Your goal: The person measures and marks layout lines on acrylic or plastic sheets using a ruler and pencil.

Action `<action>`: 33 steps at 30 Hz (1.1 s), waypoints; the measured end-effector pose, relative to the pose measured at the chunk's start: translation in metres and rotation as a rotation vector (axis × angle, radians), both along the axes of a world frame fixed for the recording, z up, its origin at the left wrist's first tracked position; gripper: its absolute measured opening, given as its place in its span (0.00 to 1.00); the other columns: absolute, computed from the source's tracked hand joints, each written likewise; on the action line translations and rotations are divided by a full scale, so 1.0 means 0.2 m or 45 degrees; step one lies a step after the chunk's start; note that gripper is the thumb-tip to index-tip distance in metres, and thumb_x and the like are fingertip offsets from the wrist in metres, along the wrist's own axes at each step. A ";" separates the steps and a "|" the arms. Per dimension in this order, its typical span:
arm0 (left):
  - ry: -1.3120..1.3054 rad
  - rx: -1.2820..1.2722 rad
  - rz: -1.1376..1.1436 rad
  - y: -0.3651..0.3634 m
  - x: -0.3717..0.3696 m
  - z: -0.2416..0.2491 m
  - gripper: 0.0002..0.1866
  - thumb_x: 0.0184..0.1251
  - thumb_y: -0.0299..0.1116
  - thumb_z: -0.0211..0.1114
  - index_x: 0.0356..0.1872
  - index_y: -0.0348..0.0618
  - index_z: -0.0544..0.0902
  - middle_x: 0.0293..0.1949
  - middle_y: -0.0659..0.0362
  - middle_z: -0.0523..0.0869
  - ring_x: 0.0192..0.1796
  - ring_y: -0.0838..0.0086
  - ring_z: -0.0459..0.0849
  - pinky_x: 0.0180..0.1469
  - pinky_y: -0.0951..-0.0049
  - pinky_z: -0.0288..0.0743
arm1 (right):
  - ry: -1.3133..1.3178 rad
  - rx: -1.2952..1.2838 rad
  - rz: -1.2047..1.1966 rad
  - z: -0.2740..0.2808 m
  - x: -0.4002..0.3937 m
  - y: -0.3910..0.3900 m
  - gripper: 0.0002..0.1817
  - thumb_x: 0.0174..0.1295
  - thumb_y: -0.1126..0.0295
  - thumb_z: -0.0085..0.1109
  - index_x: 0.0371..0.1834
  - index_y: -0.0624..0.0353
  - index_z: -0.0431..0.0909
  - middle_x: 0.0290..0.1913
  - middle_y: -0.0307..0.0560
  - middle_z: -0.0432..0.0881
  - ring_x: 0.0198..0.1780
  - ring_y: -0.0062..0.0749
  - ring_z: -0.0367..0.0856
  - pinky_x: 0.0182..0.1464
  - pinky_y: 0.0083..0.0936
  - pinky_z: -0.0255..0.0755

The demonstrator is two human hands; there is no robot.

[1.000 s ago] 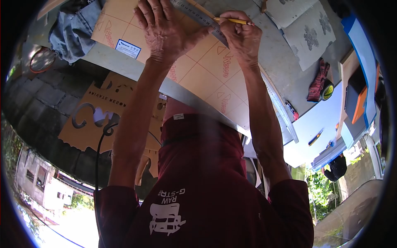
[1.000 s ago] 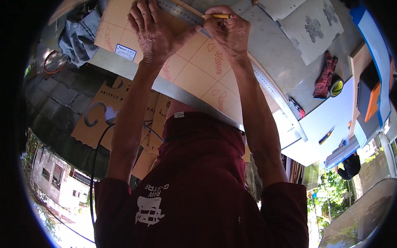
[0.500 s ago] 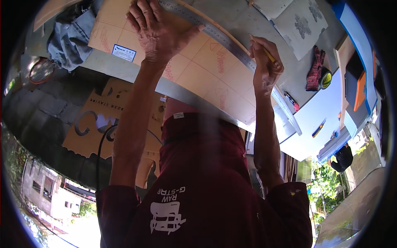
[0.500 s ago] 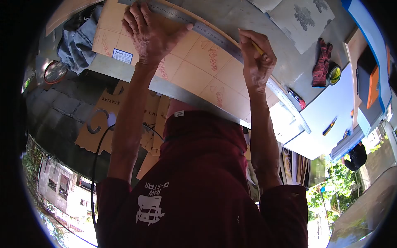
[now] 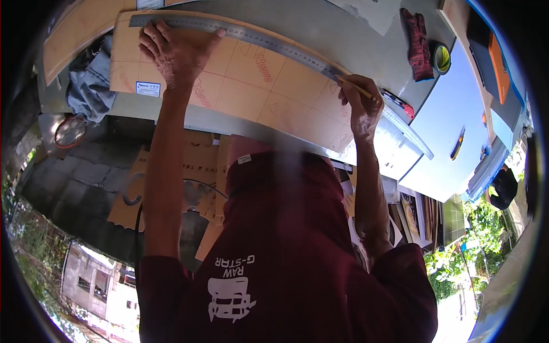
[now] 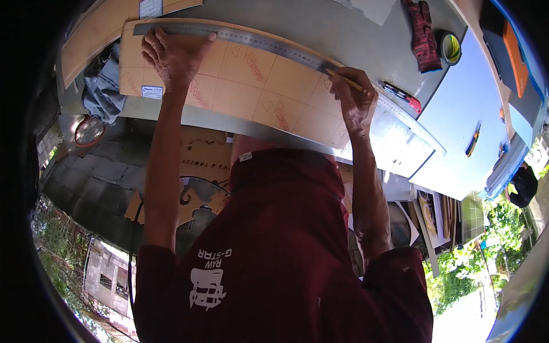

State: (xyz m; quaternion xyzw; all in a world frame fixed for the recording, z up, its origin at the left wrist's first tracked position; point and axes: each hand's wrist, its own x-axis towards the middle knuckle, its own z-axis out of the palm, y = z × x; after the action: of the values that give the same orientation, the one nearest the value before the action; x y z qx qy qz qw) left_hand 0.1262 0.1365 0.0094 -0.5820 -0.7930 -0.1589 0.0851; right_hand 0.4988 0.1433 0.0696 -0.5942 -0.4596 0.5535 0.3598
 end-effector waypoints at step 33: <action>0.047 -0.093 -0.024 -0.01 -0.05 -0.06 0.72 0.44 0.85 0.66 0.68 0.19 0.62 0.66 0.35 0.66 0.69 0.40 0.63 0.71 0.37 0.52 | -0.181 0.124 0.228 -0.21 -0.11 0.18 0.07 0.63 0.79 0.63 0.43 0.69 0.84 0.36 0.47 0.88 0.41 0.24 0.88 0.46 0.19 0.80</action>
State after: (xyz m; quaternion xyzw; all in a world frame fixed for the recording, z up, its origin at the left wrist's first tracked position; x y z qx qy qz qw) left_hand 0.1156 0.1352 -0.0031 -0.5951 -0.7910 -0.1197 0.0769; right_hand 0.4768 0.1797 0.0266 -0.5701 -0.5615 0.5170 0.3039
